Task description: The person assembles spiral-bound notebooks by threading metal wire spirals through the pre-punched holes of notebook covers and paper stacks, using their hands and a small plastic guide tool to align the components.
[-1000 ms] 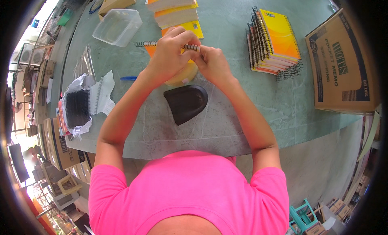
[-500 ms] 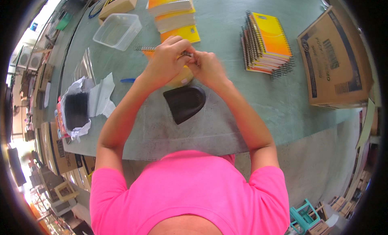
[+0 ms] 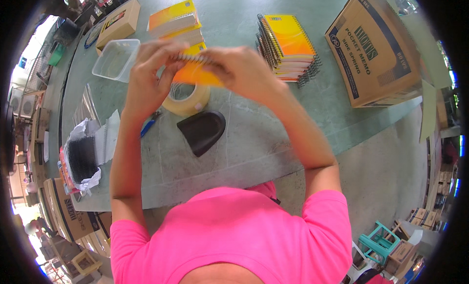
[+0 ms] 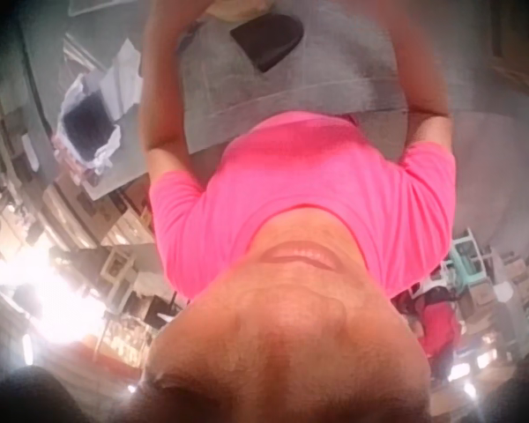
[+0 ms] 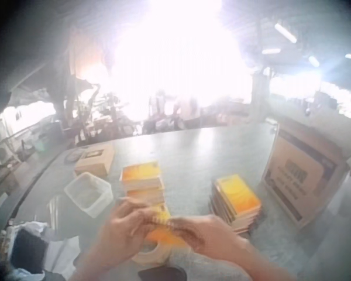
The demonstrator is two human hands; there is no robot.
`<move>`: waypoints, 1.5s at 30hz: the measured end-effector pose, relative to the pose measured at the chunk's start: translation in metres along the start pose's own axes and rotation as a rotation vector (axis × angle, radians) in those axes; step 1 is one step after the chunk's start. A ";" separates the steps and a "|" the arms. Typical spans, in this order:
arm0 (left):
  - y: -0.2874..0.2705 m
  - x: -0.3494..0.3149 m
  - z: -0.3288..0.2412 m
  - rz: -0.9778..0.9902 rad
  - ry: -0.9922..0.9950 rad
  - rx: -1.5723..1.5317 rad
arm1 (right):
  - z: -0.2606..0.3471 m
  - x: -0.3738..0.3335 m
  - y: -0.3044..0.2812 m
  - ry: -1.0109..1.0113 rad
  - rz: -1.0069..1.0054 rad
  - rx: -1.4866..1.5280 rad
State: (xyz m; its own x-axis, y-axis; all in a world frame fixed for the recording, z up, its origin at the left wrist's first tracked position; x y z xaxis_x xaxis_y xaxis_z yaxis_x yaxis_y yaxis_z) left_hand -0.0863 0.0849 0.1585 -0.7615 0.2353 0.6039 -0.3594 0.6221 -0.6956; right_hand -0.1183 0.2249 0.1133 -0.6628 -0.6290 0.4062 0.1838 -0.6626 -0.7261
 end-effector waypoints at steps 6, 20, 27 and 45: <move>-0.012 0.004 0.012 -0.189 -0.093 -0.054 | -0.017 -0.028 -0.131 0.154 -0.481 -0.771; 0.022 -0.031 0.049 -0.012 -0.230 -0.124 | -0.086 -0.032 -0.023 0.328 -0.052 -0.986; 0.006 -0.057 0.083 -0.074 -0.349 -0.087 | -0.055 0.012 0.009 -0.056 -0.173 -0.624; -0.087 -0.189 0.202 -0.111 -0.887 0.172 | -0.103 0.099 0.165 -0.371 0.691 -0.521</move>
State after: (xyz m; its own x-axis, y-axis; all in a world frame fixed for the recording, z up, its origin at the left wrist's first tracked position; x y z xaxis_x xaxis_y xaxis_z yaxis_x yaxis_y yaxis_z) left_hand -0.0201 -0.1648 0.0267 -0.8276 -0.5247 0.1992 -0.4768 0.4702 -0.7426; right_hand -0.2285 0.0951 -0.0233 -0.2380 -0.9636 -0.1219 0.0429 0.1149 -0.9924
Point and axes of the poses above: each hand's wrist, its own x-axis towards the middle knuckle, its own y-axis out of the palm, z = x × y, the point moved 8 cm from there along x, towards the middle knuckle, and after that the axes turned 9 degrees about -y, right-handed, at the moved point
